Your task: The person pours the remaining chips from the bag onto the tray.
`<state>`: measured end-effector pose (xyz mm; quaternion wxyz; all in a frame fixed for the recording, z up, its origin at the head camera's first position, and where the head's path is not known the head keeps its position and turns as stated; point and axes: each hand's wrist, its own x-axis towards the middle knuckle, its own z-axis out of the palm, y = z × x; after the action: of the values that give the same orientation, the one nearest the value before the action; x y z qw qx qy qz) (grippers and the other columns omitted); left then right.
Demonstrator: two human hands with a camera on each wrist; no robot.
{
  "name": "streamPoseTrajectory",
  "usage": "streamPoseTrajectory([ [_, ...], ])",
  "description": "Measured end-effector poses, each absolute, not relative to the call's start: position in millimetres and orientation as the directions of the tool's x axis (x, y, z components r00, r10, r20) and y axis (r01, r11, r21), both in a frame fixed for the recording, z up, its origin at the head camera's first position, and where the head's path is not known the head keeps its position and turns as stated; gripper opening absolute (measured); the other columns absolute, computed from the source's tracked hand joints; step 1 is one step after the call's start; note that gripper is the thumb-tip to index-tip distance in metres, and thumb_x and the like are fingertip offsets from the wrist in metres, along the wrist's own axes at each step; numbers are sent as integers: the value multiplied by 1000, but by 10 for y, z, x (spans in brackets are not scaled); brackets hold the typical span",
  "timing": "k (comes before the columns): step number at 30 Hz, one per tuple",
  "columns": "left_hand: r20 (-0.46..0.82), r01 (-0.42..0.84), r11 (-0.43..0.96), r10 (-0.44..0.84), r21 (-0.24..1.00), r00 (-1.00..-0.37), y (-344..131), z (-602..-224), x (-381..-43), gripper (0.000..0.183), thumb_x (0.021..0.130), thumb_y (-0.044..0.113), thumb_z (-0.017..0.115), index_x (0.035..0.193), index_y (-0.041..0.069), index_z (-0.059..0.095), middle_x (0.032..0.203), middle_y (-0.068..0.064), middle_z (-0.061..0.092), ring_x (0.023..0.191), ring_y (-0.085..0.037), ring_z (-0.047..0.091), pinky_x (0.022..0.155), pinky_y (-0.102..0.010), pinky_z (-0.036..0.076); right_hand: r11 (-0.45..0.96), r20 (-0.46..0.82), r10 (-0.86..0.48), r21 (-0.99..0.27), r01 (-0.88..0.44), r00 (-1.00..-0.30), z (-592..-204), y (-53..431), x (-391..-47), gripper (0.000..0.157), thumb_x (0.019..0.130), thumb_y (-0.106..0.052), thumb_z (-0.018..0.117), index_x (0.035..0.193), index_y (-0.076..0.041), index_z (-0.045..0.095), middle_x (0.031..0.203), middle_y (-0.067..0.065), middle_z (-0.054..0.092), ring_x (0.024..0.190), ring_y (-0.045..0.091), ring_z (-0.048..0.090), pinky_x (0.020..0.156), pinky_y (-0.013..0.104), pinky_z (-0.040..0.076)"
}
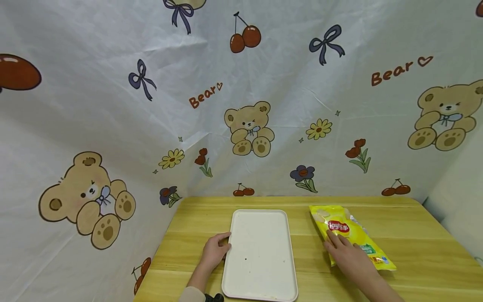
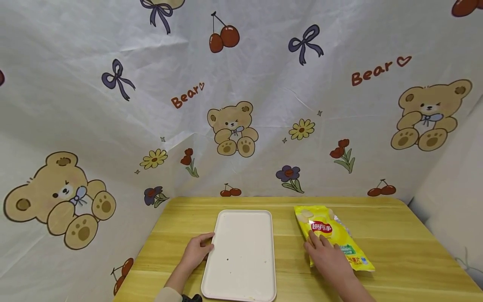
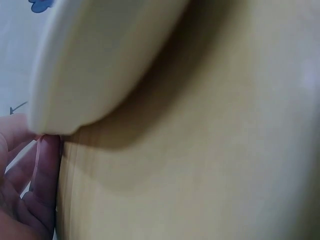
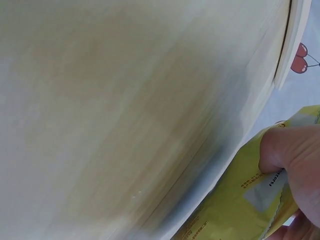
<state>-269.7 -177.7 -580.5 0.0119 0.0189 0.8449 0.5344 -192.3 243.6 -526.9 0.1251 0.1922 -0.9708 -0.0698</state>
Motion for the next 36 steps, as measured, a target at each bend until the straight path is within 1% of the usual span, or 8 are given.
streamPoseTrajectory([
  [6, 6, 24, 429, 43, 903, -999, -1764, -5785, -2690, 41, 90, 4, 68, 132, 4, 65, 98, -15, 68, 63, -13, 61, 52, -26, 55, 915, 201, -390, 197, -353, -898, -5276, 2443, -1906, 43, 83, 5, 74, 120, -15, 63, 143, 15, 55, 117, 36, 60, 76, 62, 55],
  [13, 16, 39, 431, 56, 901, -998, -1777, -5800, -2691, 41, 90, 3, 68, 132, 3, 65, 98, -16, 68, 64, -15, 60, 52, -28, 54, 917, 252, -388, 204, -343, -887, -5244, 2424, -1893, 42, 82, 7, 74, 114, -17, 61, 142, 15, 55, 116, 35, 60, 76, 62, 55],
  [18, 23, 45, 432, 58, 901, -998, -1778, -5801, -2691, 42, 90, 3, 68, 132, 3, 64, 96, -15, 68, 62, -14, 60, 51, -28, 54, 917, 257, -387, 206, -341, -885, -5206, 2394, -1890, 46, 80, 7, 77, 114, -18, 60, 143, 15, 54, 117, 35, 60, 77, 63, 55],
  [23, 16, 40, 424, 60, 905, -998, -1778, -5804, -2686, 42, 91, 4, 68, 133, 3, 64, 102, -17, 69, 64, -15, 62, 53, -29, 55, 912, 256, -397, 218, -348, -881, -5163, 2365, -1879, 48, 78, 7, 78, 115, -18, 59, 143, 16, 54, 118, 36, 60, 78, 63, 55],
  [30, 15, 39, 429, 60, 902, -998, -1772, -5799, -2681, 42, 90, 3, 68, 132, 3, 64, 100, -17, 69, 64, -15, 62, 52, -28, 55, 902, 262, -415, 244, -356, -871, -5135, 2349, -1876, 50, 78, 6, 79, 116, -18, 59, 143, 15, 54, 118, 35, 60, 79, 62, 55],
  [36, 20, 44, 425, 60, 904, -998, -1779, -5789, -2679, 42, 91, 3, 67, 133, 2, 64, 105, -19, 68, 65, -14, 62, 53, -29, 55, 892, 291, -443, 233, -387, -848, -5086, 2311, -1845, 50, 78, 8, 77, 116, -18, 58, 144, 15, 54, 118, 35, 60, 80, 61, 55],
])
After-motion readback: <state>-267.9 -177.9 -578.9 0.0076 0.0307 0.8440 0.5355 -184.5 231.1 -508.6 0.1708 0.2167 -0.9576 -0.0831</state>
